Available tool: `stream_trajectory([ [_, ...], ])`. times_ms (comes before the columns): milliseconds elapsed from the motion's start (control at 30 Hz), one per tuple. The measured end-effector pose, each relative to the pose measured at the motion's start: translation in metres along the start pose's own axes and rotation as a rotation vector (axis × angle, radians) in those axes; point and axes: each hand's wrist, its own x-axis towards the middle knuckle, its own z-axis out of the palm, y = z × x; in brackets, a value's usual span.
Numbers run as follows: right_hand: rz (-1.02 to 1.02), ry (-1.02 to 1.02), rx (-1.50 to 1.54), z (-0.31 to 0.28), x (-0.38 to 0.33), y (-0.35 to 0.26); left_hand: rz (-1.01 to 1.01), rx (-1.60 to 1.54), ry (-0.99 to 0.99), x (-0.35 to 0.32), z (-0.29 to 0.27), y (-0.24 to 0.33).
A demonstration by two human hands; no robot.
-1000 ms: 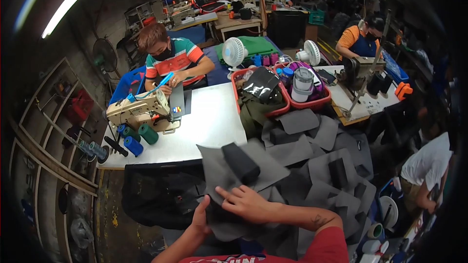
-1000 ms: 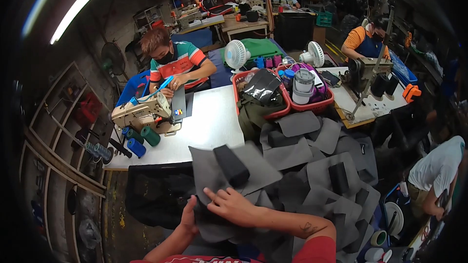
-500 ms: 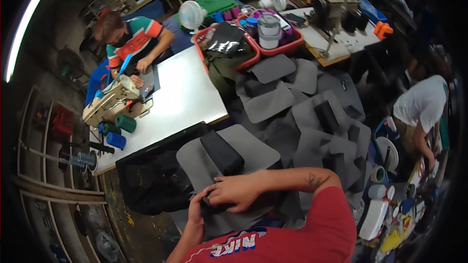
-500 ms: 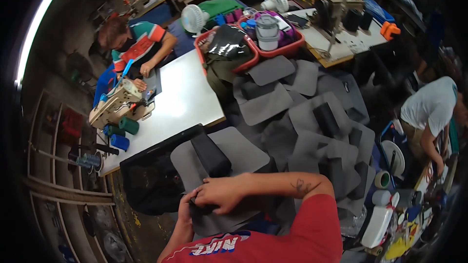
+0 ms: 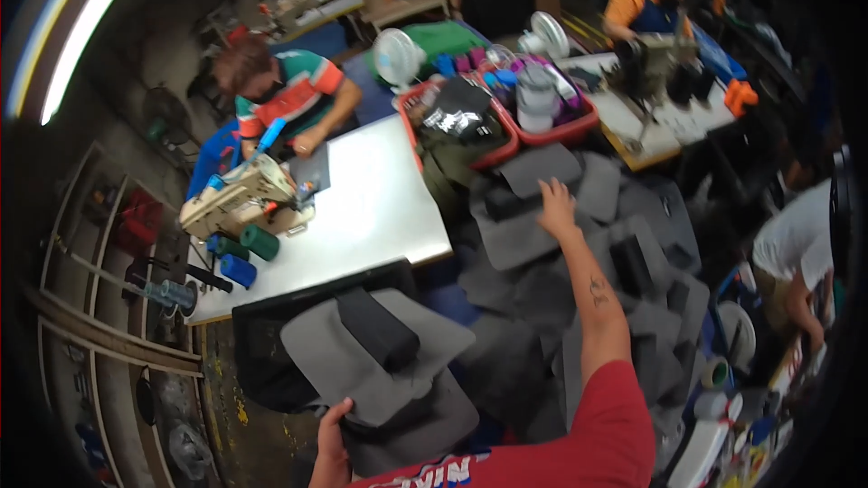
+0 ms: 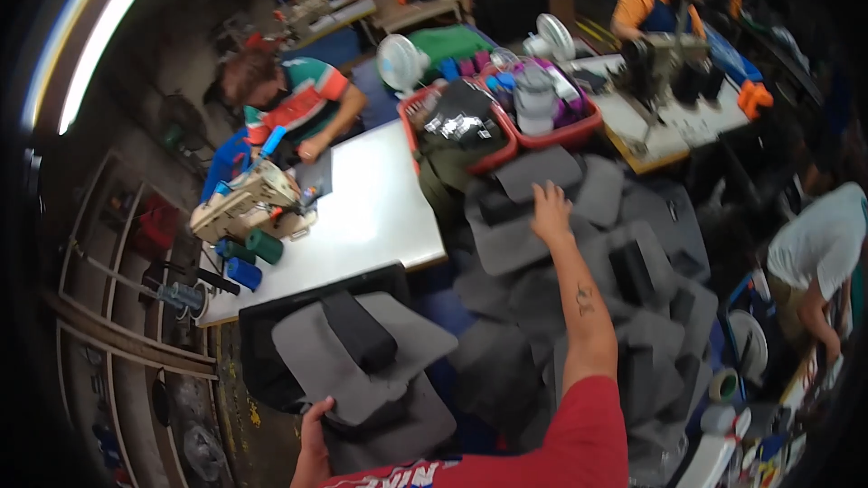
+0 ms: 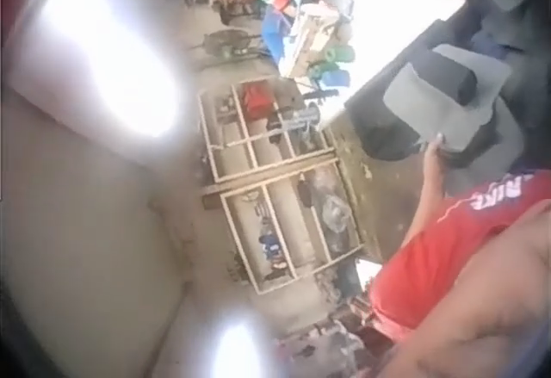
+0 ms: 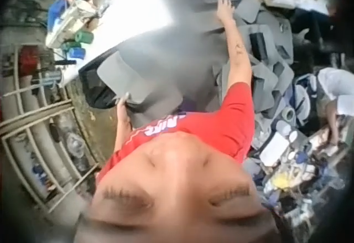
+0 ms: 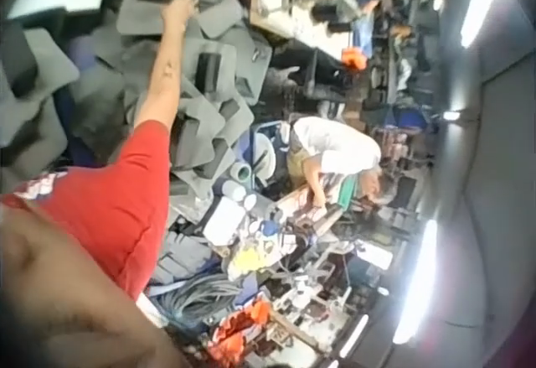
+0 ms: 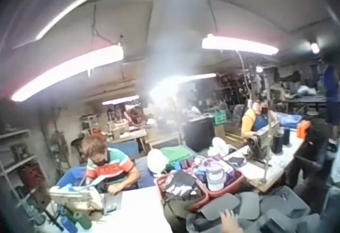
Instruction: Marking and organizing pre-cut foam and fabric components for bag manufacturing in a workshop.
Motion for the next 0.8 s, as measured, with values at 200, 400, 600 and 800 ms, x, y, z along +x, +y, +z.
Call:
stream_trajectory([
  [200, -0.049, 0.133, -0.159, 0.035, 0.026, -0.015, -0.168, -0.002, 0.067, 0.031, -0.035, -0.041],
  [400, -0.067, 0.385, 0.079, 0.042, 0.056, 0.008, -0.095, 0.02, 0.063, 0.032, -0.021, -0.031],
  [600, -0.6, -0.009, 0.025, 0.014, -0.002, -0.086, -0.06, -0.054, 0.043, 0.045, -0.014, -0.03],
  [800, -0.619, -0.397, -0.071, 0.008, -0.069, -0.081, -0.096, -0.037, 0.019, 0.052, -0.012, -0.032],
])
